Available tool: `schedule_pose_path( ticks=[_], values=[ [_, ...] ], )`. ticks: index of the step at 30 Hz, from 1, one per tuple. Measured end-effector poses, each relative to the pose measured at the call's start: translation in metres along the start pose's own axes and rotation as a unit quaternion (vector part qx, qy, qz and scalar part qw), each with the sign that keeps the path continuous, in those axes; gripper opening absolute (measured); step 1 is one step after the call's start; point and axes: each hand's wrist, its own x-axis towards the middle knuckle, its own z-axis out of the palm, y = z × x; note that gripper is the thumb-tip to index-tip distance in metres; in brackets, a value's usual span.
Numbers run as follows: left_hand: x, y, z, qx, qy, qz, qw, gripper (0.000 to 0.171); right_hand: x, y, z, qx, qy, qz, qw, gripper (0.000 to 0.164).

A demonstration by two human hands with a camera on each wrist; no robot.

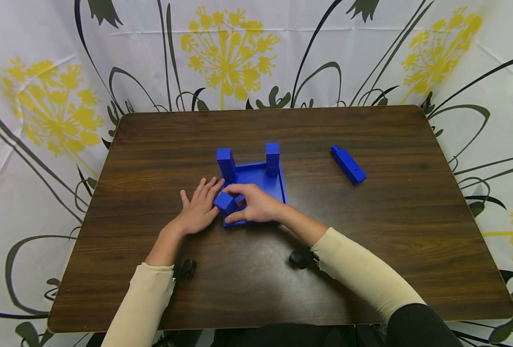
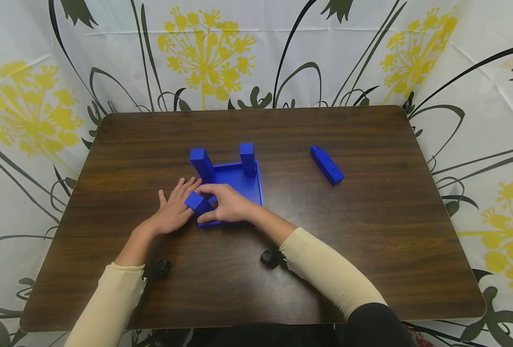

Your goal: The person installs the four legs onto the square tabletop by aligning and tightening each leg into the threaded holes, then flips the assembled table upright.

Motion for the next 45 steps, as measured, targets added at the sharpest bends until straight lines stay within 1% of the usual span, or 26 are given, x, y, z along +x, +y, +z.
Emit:
schedule_pose_path(
  ticks=[12,18,21,24,27,30,33,37,41,43,45],
  values=[
    [-0.001,0.001,-0.002,0.001,0.000,-0.001,1.0000,0.066,0.001,-0.001,0.004,-0.009,0.028,-0.010,1.000,0.046],
    [-0.001,0.001,-0.001,-0.007,-0.001,0.001,1.0000,0.065,0.002,0.002,0.008,-0.039,0.055,-0.018,0.998,0.045],
    [-0.001,0.001,-0.001,-0.005,-0.001,0.001,1.0000,0.065,0.003,0.003,0.008,-0.048,0.057,-0.019,0.997,0.047],
    [0.000,0.000,-0.001,-0.003,-0.002,0.003,1.0000,0.065,0.002,0.003,0.007,-0.061,0.046,-0.015,0.997,0.053],
    [0.000,0.001,-0.002,-0.003,-0.002,0.004,1.0000,0.065,0.002,0.002,0.003,-0.069,0.026,-0.017,0.997,0.061],
    [0.000,0.001,-0.002,-0.006,-0.001,0.003,1.0000,0.065,0.001,0.002,-0.001,-0.054,-0.004,-0.024,0.998,0.065],
    [-0.001,0.002,-0.003,-0.007,-0.002,0.002,1.0000,0.065,0.001,0.002,-0.005,-0.019,-0.037,-0.035,0.999,0.067],
    [-0.001,0.003,-0.003,-0.006,-0.003,0.000,1.0000,0.065,0.002,0.003,-0.007,0.035,-0.069,-0.053,0.996,0.073],
    [-0.001,0.003,-0.003,-0.001,-0.003,-0.001,1.0000,0.064,0.002,0.004,-0.007,0.091,-0.093,-0.068,0.989,0.074],
    [-0.001,0.003,-0.003,0.002,-0.002,0.000,1.0000,0.063,0.002,0.004,-0.008,0.108,-0.101,-0.072,0.986,0.074],
    [-0.001,0.002,-0.003,0.007,0.000,0.001,1.0000,0.063,0.002,0.003,-0.008,0.113,-0.105,-0.074,0.985,0.073]
  ],
)
